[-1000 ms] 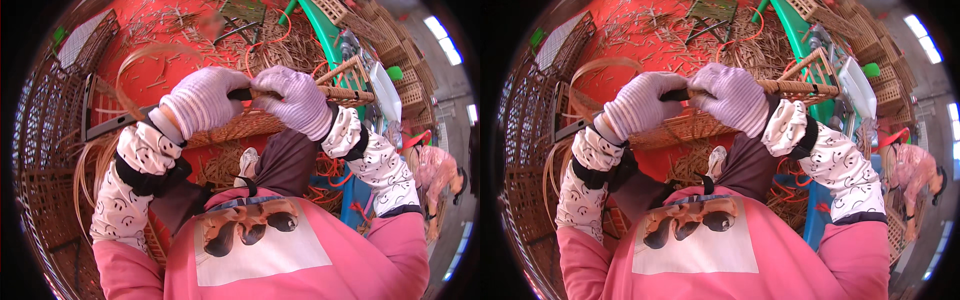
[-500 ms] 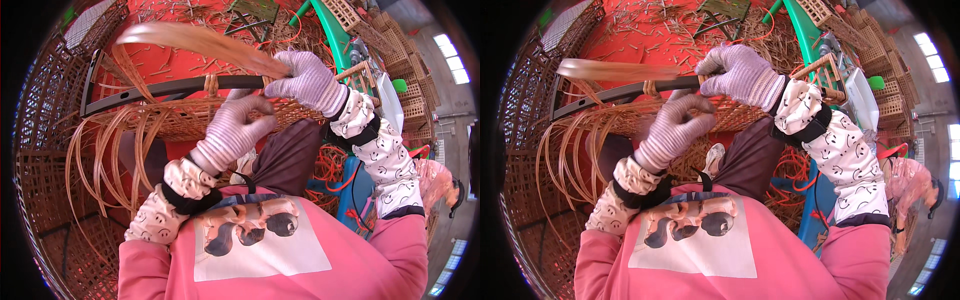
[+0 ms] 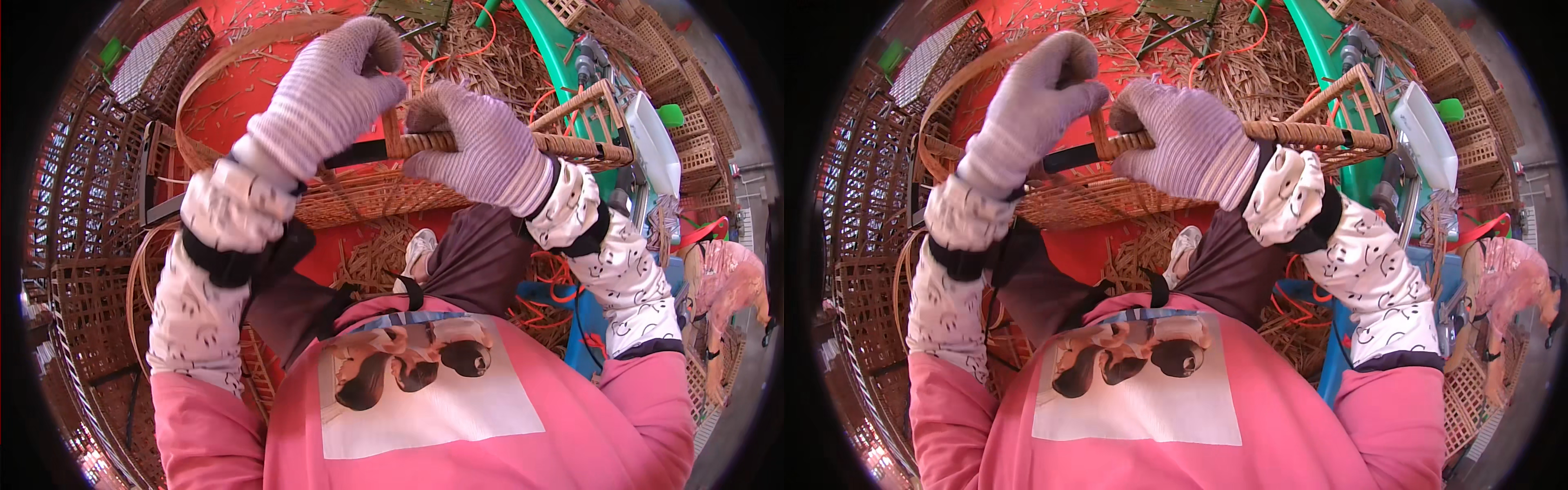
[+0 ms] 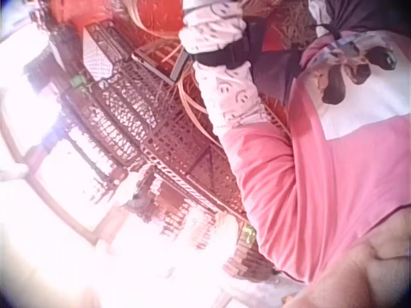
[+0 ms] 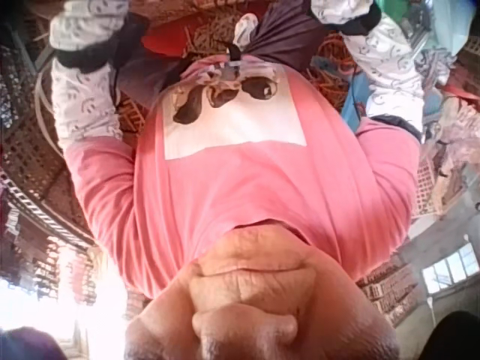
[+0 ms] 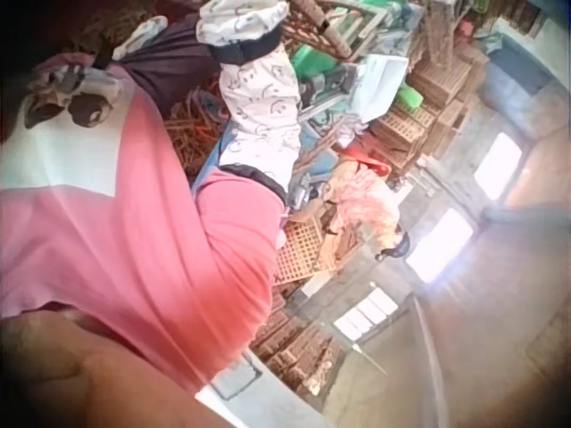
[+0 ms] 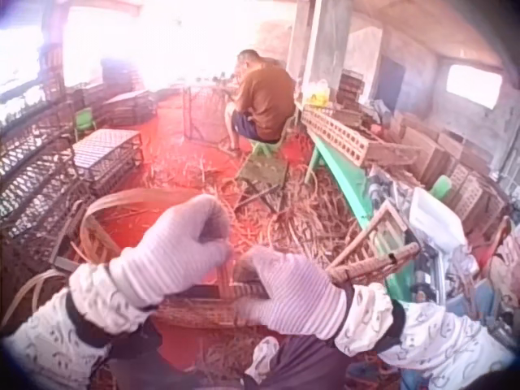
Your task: Weaving rattan or plastic strips around a wooden chair frame and securing them with a pneumatic nail gun.
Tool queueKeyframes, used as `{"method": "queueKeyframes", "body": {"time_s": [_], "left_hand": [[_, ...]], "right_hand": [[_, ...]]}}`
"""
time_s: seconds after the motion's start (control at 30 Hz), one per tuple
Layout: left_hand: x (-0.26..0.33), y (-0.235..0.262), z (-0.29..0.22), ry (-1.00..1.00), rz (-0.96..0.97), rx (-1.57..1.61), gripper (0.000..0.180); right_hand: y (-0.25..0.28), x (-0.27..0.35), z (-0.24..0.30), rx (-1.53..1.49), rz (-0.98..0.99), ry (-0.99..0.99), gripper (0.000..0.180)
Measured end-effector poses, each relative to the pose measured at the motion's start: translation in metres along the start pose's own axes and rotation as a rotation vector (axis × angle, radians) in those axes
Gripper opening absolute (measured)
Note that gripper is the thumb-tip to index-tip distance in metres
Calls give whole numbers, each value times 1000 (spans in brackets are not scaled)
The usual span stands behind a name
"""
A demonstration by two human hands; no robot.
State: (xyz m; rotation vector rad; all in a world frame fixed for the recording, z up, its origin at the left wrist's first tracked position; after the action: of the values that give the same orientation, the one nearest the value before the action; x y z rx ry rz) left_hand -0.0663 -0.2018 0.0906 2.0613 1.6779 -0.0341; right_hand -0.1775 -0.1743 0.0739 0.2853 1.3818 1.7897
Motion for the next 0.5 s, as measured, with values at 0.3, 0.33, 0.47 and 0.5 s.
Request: {"method": "queueKeyframes", "body": {"time_s": [0.3, 0.33, 0.47, 0.5], "left_hand": [[-12, 0, 43, 98, 23, -172, 25], [-7, 12, 24, -21, -94, -230, 23], [59, 23, -13, -163, -179, 74, 18], [75, 10, -2, -32, -130, 141, 25]], "right_hand": [[-2, -5, 20, 215, -124, 103, 32], [-6, -9, 15, 169, -56, 58, 30], [-19, -19, -6, -123, 122, -114, 30], [-22, -22, -7, -138, 160, -113, 30]]}}
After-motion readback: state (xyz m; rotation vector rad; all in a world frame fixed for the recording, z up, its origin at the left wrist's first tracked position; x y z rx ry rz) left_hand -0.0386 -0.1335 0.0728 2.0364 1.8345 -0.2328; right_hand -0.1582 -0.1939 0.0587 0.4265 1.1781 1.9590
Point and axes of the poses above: each hand's wrist, its own x-axis away from the middle knuckle, its own y-axis out of the back of the hand, z = x × y, the point moved 9 cm from there along -x, towards the middle knuckle, and after that the axes turned 14 degrees about x, right-handed, at the moved point
